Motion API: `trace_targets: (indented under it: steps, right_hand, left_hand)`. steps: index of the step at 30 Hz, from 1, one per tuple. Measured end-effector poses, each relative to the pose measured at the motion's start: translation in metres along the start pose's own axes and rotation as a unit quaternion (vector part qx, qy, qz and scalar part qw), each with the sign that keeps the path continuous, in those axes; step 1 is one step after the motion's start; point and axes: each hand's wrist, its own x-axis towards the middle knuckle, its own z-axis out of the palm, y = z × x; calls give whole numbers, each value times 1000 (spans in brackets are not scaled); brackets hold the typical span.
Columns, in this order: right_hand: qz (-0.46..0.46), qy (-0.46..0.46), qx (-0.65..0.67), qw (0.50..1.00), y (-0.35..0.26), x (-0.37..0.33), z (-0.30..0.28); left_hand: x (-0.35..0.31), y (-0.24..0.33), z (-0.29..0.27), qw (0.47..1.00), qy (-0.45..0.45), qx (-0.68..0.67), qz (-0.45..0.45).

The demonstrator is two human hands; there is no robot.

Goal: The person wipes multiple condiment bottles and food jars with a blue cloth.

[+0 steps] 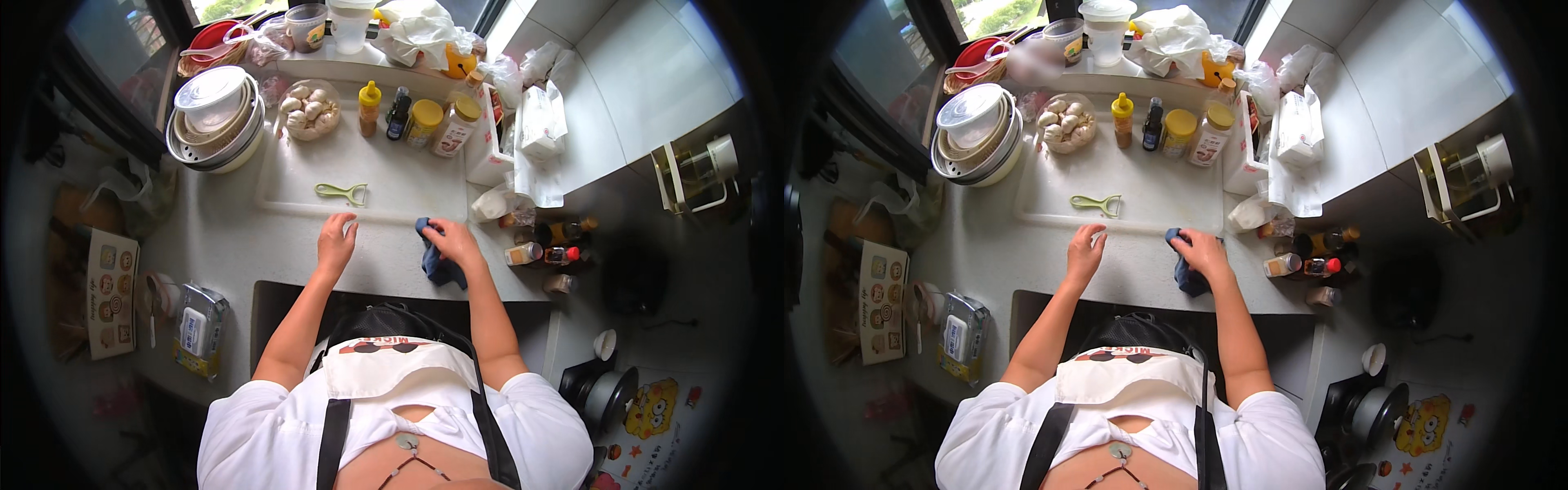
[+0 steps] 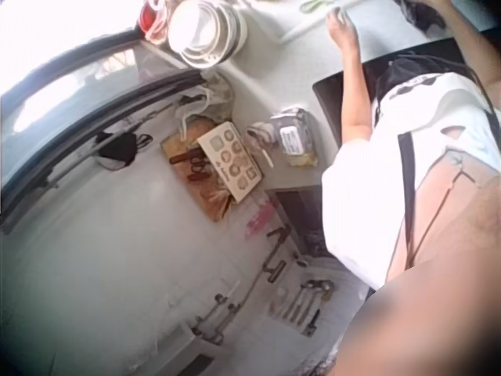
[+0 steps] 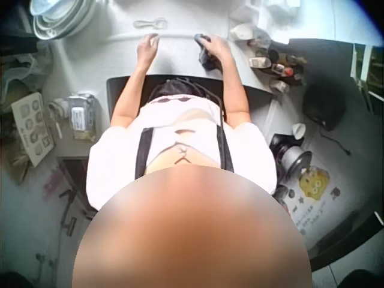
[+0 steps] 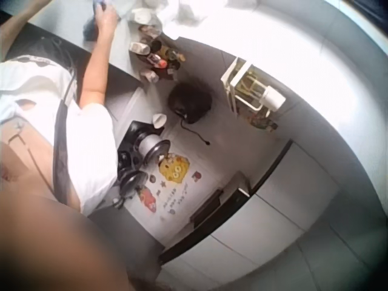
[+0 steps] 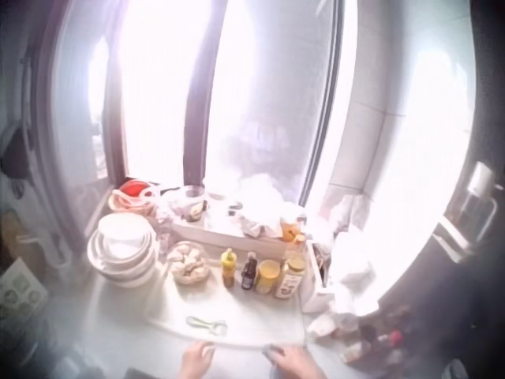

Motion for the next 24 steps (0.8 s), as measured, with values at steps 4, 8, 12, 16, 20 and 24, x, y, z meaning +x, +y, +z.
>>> trace_targets:
  steps: [4,8,12,16,20,24]
  right_hand:
    - [-75,108,-87,988,-9,58,-11]
    - [-175,208,-145,951,-17,124,-24]
    - [-167,213,-260,927,-46,171,-30]
    - [-114,228,-431,866,-42,229,-34]
    - [-76,140,-459,874,-66,235,-40]
    - [-68,177,-433,881,-57,246,-30]
  left_hand:
    - [2,5,-4,998,0,29,48]
    - [1,16,-5,998,16,50,42]
    - [1,20,-7,995,39,79,39]
    - [11,31,-9,993,51,96,43]
    - [-1,31,-13,992,62,106,43]
    - [-13,19,-6,994,38,96,30]
